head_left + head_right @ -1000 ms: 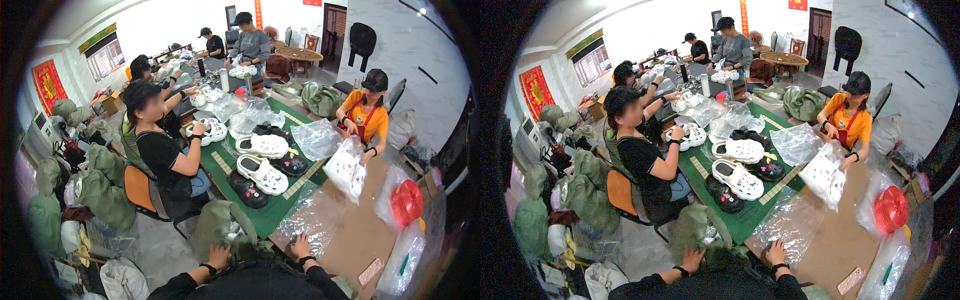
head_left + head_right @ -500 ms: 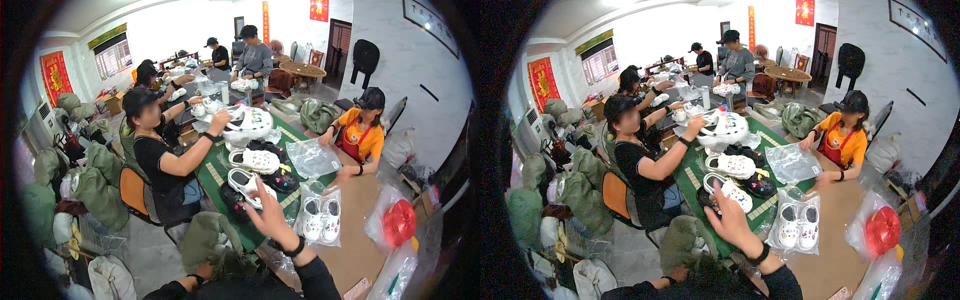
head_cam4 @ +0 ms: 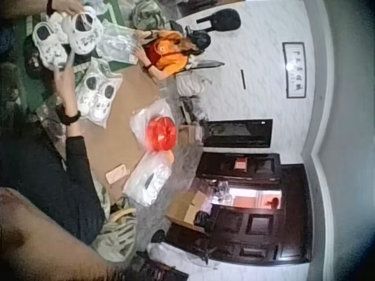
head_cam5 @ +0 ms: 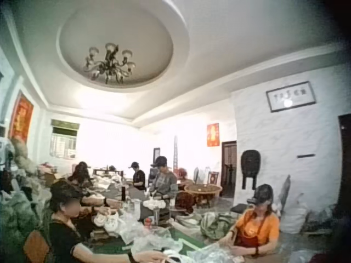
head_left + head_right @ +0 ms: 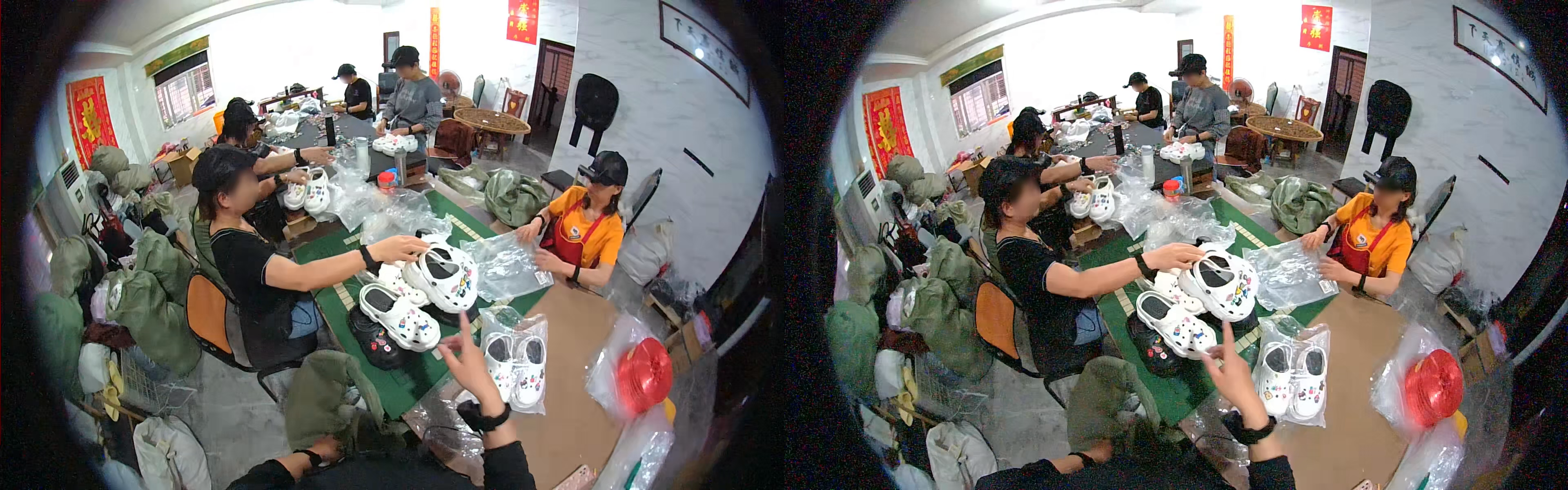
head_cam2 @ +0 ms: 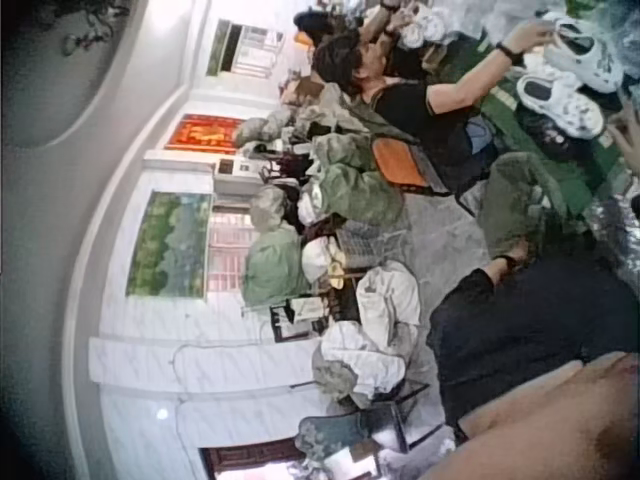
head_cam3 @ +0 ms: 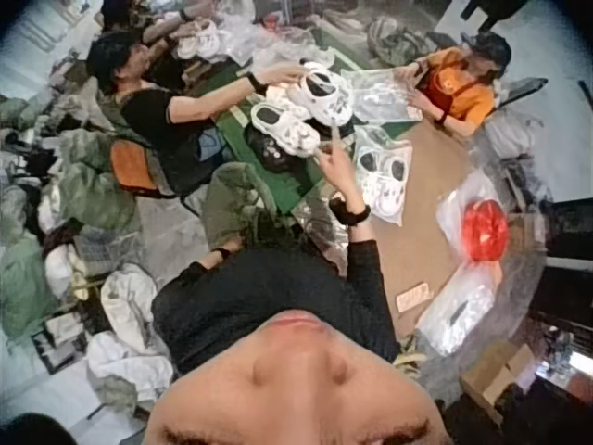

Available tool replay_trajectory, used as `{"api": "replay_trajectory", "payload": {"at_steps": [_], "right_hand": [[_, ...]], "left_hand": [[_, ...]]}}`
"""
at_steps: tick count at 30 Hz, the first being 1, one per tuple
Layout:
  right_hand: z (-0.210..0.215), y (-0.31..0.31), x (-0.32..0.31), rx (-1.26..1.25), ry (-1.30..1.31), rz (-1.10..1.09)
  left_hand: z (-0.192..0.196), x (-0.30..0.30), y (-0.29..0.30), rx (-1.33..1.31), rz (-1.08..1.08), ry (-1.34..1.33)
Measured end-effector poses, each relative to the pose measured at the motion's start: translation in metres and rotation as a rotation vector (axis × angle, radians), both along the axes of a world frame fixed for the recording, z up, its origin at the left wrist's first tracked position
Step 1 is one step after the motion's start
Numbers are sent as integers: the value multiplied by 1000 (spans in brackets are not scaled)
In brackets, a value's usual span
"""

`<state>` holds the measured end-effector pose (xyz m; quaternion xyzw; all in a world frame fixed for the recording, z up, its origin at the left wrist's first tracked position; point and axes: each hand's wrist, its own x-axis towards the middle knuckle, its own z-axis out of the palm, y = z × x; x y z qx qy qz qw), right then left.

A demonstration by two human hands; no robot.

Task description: Packing decorative clogs into individual plastic bags and then placing them into large green sacks.

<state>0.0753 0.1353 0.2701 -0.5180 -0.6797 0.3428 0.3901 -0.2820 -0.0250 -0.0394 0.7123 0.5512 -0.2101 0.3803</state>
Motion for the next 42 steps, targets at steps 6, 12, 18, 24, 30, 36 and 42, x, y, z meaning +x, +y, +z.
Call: {"api": "replay_trajectory", "payload": {"at_steps": [6,12,18,24,30,36,42], "right_hand": [[11,-48,85,170,767,-355],[-58,-60,166,103,1497,-800],[-86,-50,149,-25,1319,-777],[-92,-47,147,-48,1333,-764],[-87,-45,133,-69,1278,-755],[-93,-32,129,-157,1353,-820],[-71,-1,94,-51,1172,-730]], "left_hand": [[51,-6,33,-180,69,-120],[47,0,37,-217,201,-58],[-12,-5,13,-167,-96,4],[42,15,19,-323,77,-13],[22,5,0,-178,74,-130],[-5,-2,-3,-146,-1,-133],[97,25,26,-187,-95,-64]]}}
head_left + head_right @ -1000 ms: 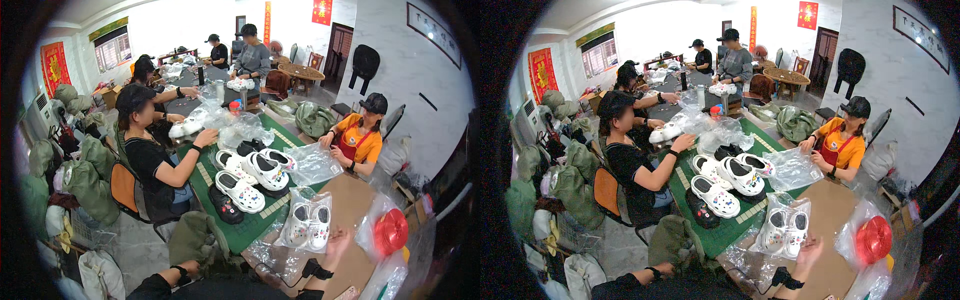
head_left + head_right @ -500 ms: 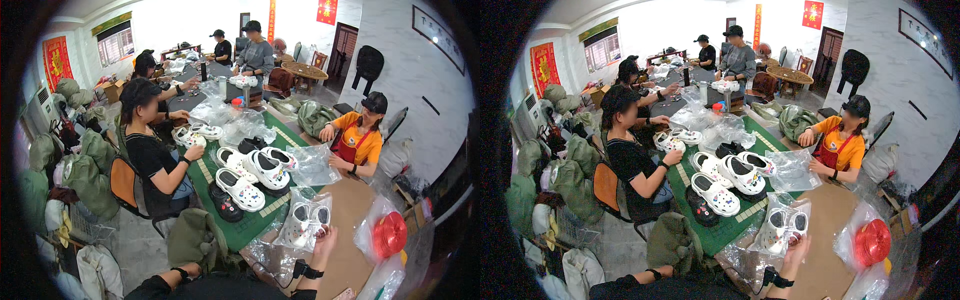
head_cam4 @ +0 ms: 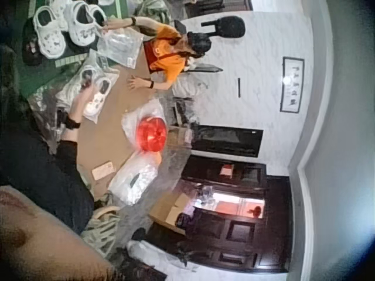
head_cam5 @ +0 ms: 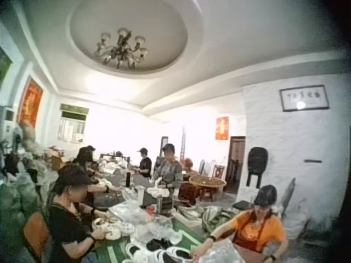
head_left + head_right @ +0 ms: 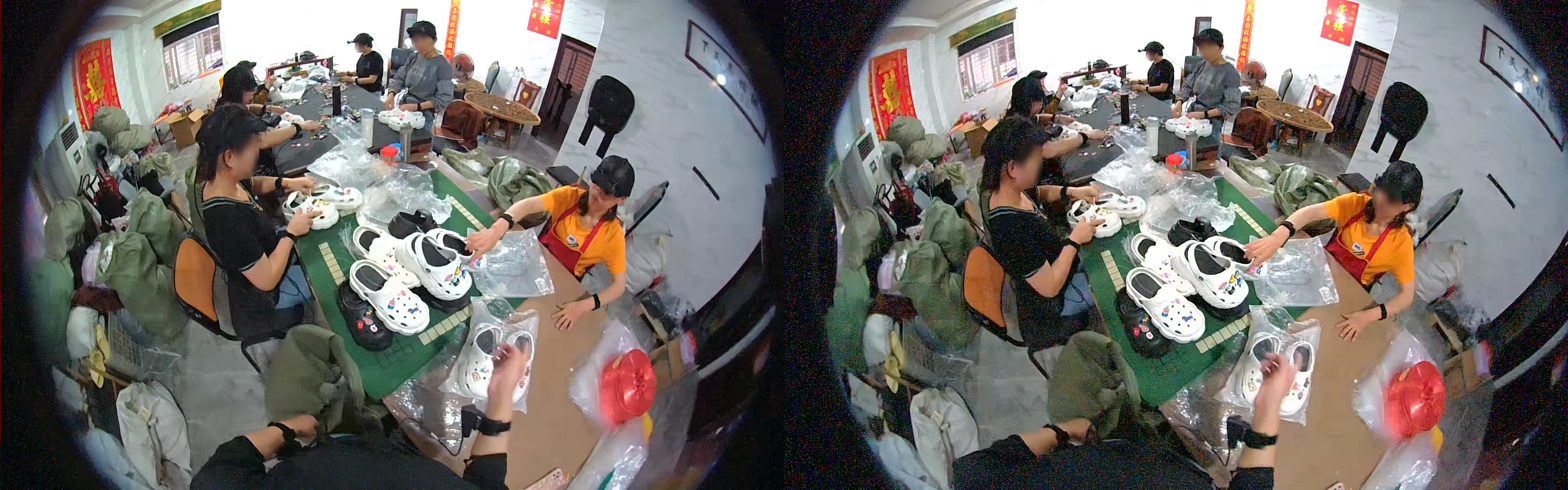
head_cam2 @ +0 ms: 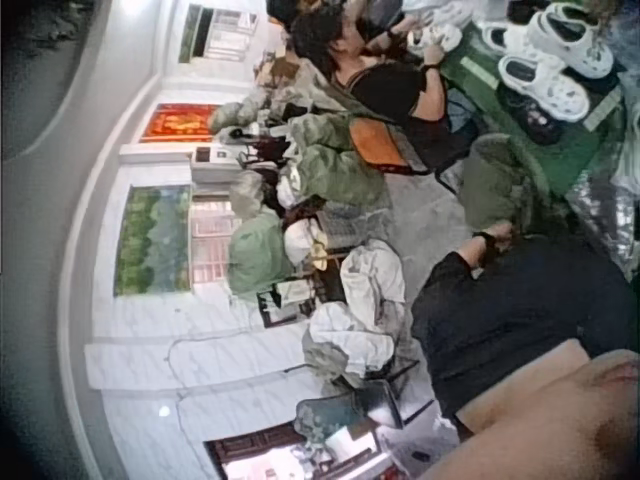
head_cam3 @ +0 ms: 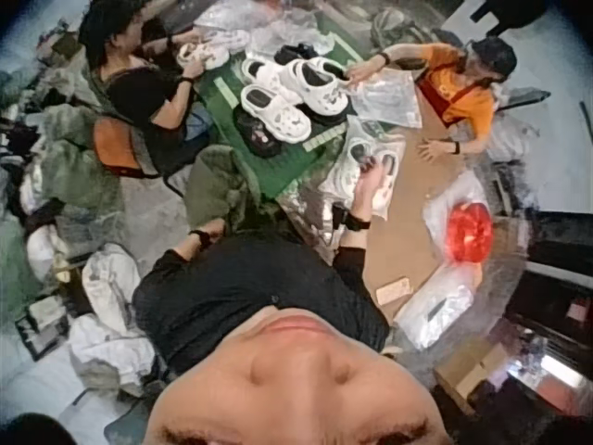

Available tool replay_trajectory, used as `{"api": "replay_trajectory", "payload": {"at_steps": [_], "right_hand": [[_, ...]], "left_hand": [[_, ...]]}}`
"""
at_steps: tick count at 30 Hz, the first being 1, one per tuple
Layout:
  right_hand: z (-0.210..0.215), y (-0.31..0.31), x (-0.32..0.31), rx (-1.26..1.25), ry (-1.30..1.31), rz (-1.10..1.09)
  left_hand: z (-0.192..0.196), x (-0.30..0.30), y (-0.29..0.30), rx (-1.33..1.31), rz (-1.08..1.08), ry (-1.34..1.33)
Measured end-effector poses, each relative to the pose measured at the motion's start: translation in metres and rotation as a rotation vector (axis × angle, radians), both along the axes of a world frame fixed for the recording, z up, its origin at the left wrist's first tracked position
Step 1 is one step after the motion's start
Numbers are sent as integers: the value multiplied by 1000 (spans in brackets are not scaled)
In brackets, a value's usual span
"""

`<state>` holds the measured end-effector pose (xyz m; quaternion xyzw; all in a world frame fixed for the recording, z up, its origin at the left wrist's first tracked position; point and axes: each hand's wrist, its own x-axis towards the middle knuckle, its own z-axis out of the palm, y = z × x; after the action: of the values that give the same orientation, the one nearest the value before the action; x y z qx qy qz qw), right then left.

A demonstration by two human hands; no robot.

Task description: Packing decorative clogs into individual plastic bags and then placing them into large green sacks.

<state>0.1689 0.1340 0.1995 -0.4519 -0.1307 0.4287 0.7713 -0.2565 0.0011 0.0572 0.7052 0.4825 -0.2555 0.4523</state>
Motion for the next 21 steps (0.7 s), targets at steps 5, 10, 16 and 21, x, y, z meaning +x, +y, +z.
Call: {"api": "replay_trajectory", "payload": {"at_steps": [5,10,16,21], "right_hand": [[-13,32,-73,16,-1348,728],[14,88,-128,228,-1946,577],[-19,160,-131,32,-2125,584],[-36,163,-146,11,-2182,584]], "left_hand": [[-64,-22,-4,208,48,-29],[-68,-19,-25,204,137,-126],[-10,0,-24,138,307,-179],[-68,-30,-44,282,265,-349]]}}
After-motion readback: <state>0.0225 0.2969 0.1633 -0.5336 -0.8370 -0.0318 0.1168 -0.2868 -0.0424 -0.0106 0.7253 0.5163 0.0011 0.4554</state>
